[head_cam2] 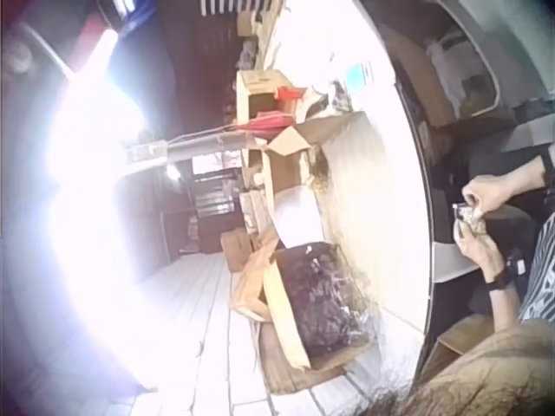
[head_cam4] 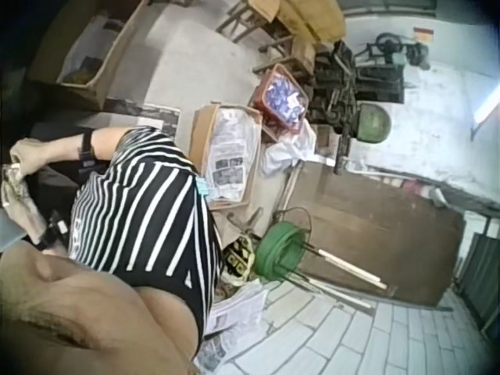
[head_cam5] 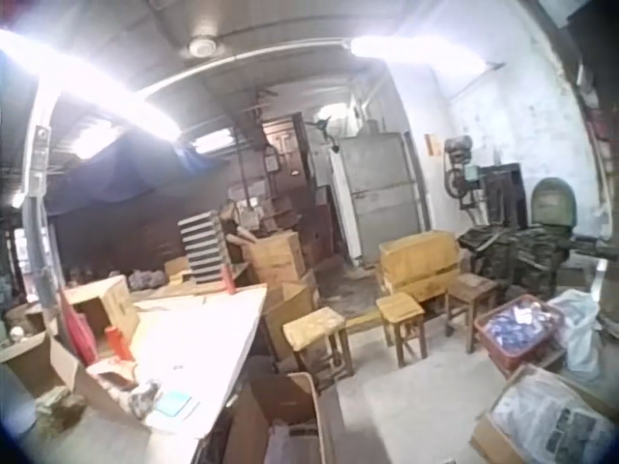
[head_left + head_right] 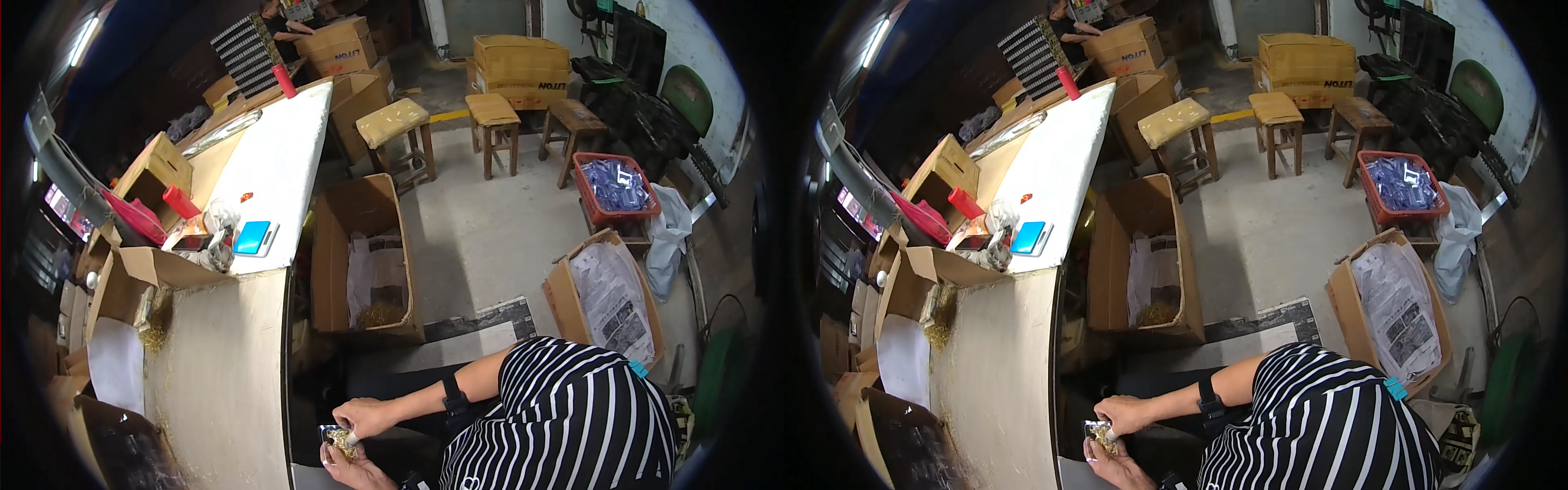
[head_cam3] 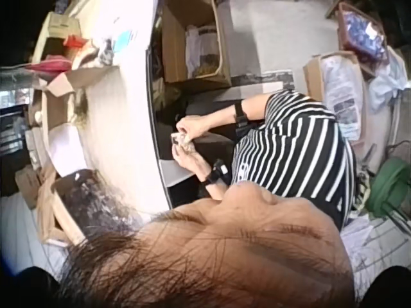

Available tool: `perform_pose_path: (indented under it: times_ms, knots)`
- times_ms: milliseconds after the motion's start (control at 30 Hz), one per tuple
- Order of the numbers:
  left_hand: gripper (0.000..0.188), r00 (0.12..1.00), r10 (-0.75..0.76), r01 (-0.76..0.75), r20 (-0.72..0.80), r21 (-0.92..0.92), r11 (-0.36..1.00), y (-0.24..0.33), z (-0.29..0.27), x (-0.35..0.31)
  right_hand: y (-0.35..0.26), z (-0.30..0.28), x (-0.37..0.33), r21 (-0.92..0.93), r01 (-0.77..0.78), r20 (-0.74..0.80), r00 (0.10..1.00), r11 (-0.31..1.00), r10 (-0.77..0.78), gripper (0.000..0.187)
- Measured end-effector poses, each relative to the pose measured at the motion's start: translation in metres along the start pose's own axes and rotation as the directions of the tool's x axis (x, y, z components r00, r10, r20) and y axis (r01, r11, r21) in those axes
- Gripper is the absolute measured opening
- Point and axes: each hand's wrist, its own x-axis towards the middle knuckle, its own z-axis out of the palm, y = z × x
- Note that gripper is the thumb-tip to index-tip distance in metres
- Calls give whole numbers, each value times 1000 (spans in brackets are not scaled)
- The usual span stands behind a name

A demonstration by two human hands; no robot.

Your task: The person repeatedly scoops small yellow items from a table into small clear plastic bags, seals them, and places them into a cardboard box. They also briefly handle a newspaper, folding it and placing it into the box before resuming the packaging task.

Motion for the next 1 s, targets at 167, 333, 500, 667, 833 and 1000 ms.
perform_pose_path:
  times_ms: [167,333,500,667,833,1000]
  knots:
    - [32,999,-48,49,24,-19,999,-22,-30,24,9,11,13,-137,-19,46,999,990,26,29]
    - [30,991,-113,123,77,-153,980,-11,-32,18,4,-9,3,311,-98,83,994,945,76,15]
    - [31,991,-72,107,116,-330,938,10,-66,2,-43,-17,-10,-174,465,100,885,868,-455,36]
    - [38,992,-82,107,92,-322,941,9,-78,-10,-44,5,-30,-358,736,543,664,574,-514,57]
    - [37,996,-37,57,84,-254,966,2,-85,-12,-44,28,-25,-333,743,590,644,581,-486,57]
    - [36,996,-21,47,82,-329,943,-4,-91,-9,-52,46,-25,-416,797,599,602,438,-528,57]
